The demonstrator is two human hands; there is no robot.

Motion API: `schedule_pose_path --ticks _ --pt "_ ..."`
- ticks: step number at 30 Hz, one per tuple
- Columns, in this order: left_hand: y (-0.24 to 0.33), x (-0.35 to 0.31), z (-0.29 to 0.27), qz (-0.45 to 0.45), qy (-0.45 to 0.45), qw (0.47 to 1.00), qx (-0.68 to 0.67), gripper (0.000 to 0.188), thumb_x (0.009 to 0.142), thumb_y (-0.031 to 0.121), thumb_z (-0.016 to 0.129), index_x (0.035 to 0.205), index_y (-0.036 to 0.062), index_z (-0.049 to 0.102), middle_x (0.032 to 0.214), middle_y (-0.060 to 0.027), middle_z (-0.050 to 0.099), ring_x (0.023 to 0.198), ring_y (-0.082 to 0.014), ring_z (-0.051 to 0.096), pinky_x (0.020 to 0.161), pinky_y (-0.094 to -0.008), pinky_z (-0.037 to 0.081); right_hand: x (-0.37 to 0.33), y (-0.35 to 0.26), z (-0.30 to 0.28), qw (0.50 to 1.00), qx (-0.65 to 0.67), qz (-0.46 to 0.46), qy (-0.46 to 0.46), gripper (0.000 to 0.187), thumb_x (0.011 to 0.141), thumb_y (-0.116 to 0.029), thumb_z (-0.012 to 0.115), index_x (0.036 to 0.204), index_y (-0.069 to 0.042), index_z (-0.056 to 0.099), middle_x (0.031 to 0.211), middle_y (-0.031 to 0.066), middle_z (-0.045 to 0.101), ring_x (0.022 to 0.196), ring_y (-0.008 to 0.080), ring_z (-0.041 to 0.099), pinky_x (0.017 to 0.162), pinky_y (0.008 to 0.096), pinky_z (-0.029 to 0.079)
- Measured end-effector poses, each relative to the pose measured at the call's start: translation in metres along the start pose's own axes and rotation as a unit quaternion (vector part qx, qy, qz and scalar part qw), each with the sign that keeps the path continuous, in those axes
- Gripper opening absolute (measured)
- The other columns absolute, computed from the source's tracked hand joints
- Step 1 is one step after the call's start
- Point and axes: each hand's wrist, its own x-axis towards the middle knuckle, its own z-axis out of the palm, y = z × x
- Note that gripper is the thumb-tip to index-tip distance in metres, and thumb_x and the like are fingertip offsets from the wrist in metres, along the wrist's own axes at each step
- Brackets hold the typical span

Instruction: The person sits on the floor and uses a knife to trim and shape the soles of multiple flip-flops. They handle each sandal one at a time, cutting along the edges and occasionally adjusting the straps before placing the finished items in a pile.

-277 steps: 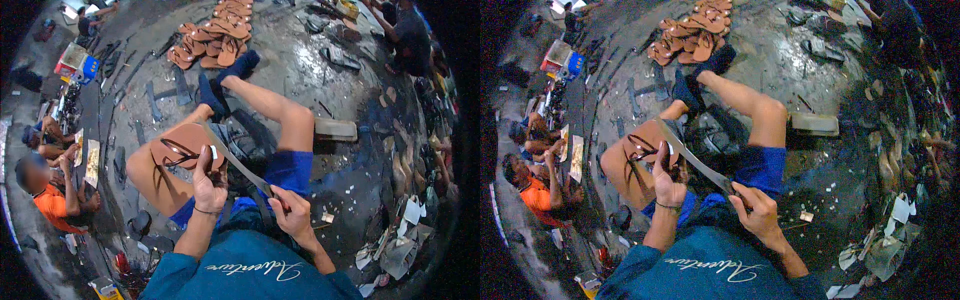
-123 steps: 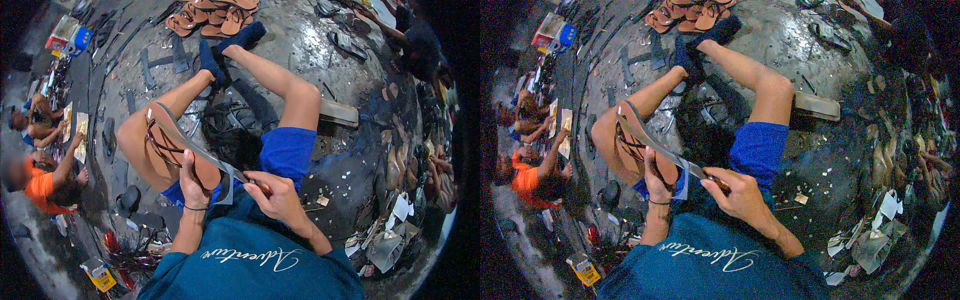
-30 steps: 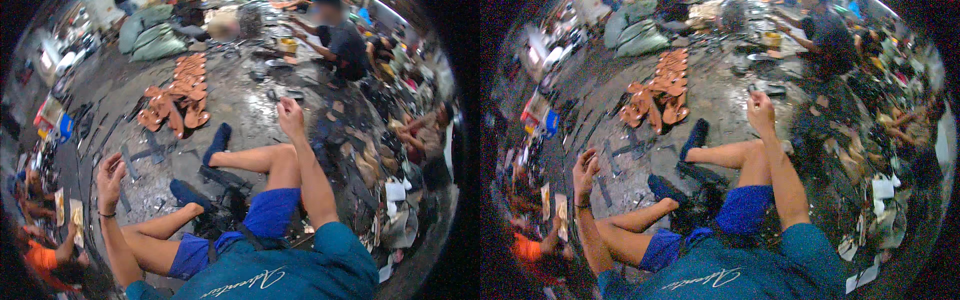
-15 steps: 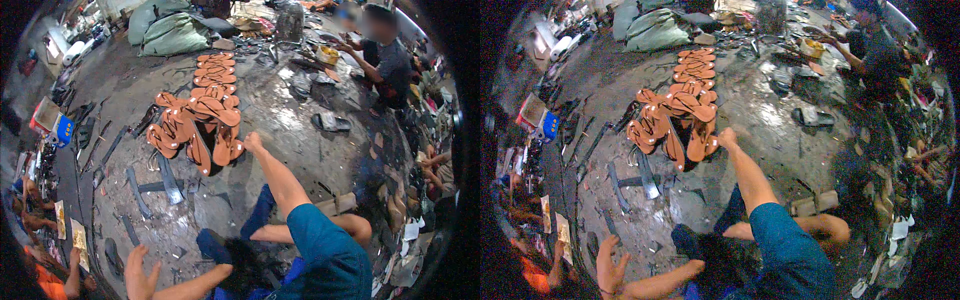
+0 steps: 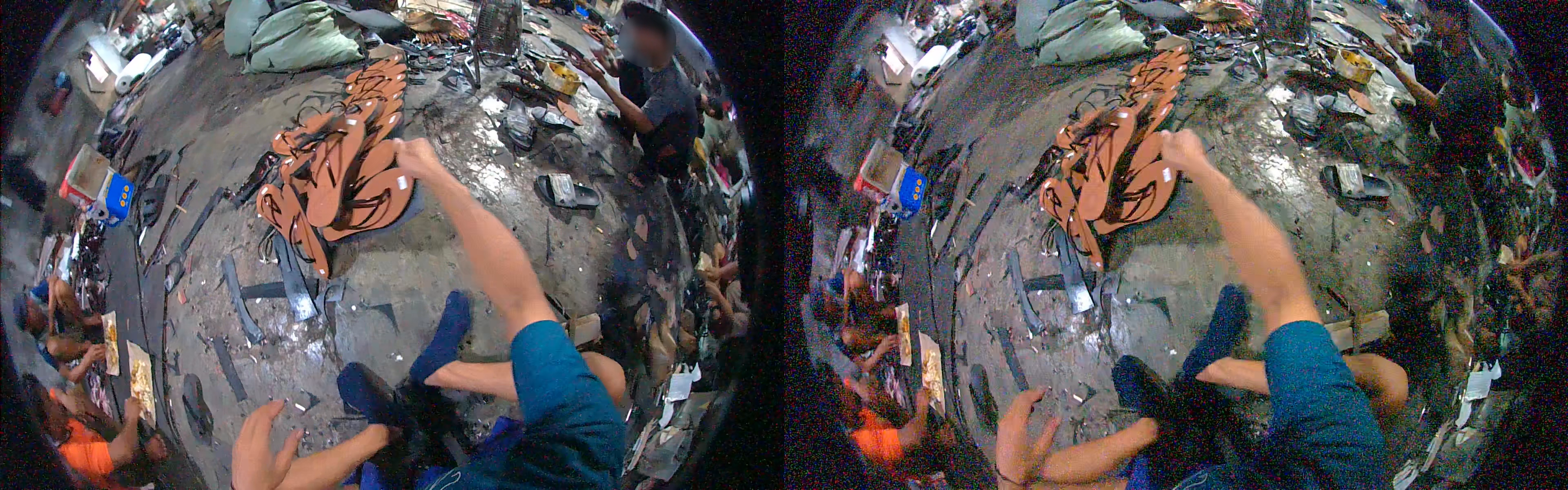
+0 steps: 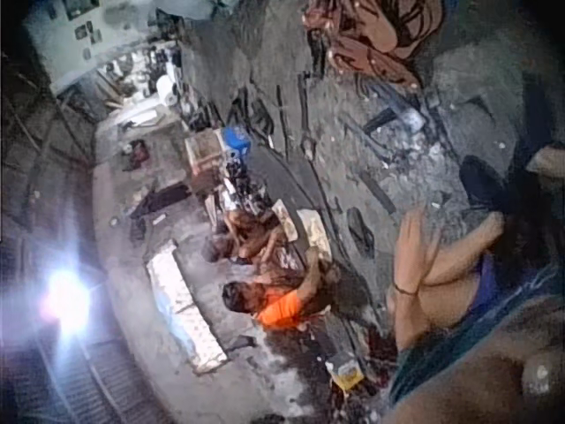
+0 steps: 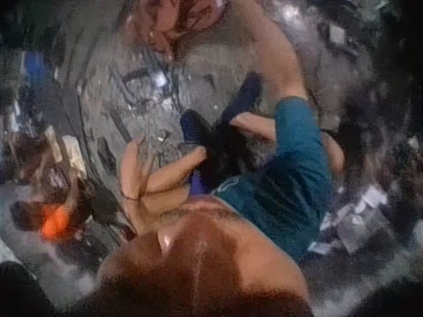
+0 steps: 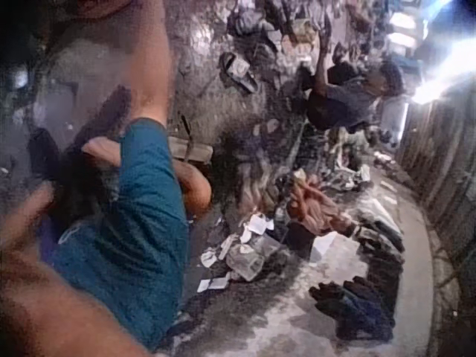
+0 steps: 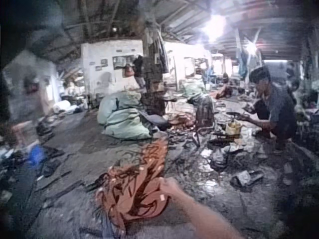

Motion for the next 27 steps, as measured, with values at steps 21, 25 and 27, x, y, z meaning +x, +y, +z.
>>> schedule_pose_path --ticks 21,25,27 --pt "0.099 0.084 0.117 0.365 0.232 0.901 -0.03 0.04 0.074 0.007 0.063 0.114 0.0111 0.063 0.101 -0.0111 0.066 0.095 -0.0299 0.061 0.085 -0.0404 0.048 -0.286 0.017 -0.275 0.943 -0.331 -0.037 -0.013 0.052 0.098 -0.045 0.044 0.098 0.002 0.066 0.085 0.0224 0.067 0.075 0.0411 0.066 0.069 0.049 0.052" --pt "0.12 0.065 0.121 0.364 0.193 0.911 -0.024 0.037 0.075 0.009 0.065 0.112 0.0112 0.064 0.099 -0.0114 0.067 0.092 -0.0314 0.061 0.079 -0.0402 0.05 -0.377 -0.076 -0.284 0.859 -0.204 -0.457 0.11 0.044 0.084 -0.044 0.06 0.107 -0.007 0.063 0.11 0.0169 0.064 0.102 0.0346 0.061 0.083 0.0454 0.05" --pt "0.14 0.037 0.107 0.378 0.208 0.895 -0.114 0.028 0.078 0.014 0.07 0.106 0.0101 0.068 0.092 -0.0128 0.068 0.087 -0.0312 0.062 0.077 -0.0382 0.049 -0.391 -0.073 -0.244 0.845 -0.326 -0.424 0.015 0.046 0.086 -0.052 0.055 0.102 -0.01 0.065 0.105 0.015 0.066 0.097 0.0316 0.064 0.079 0.0465 0.051"
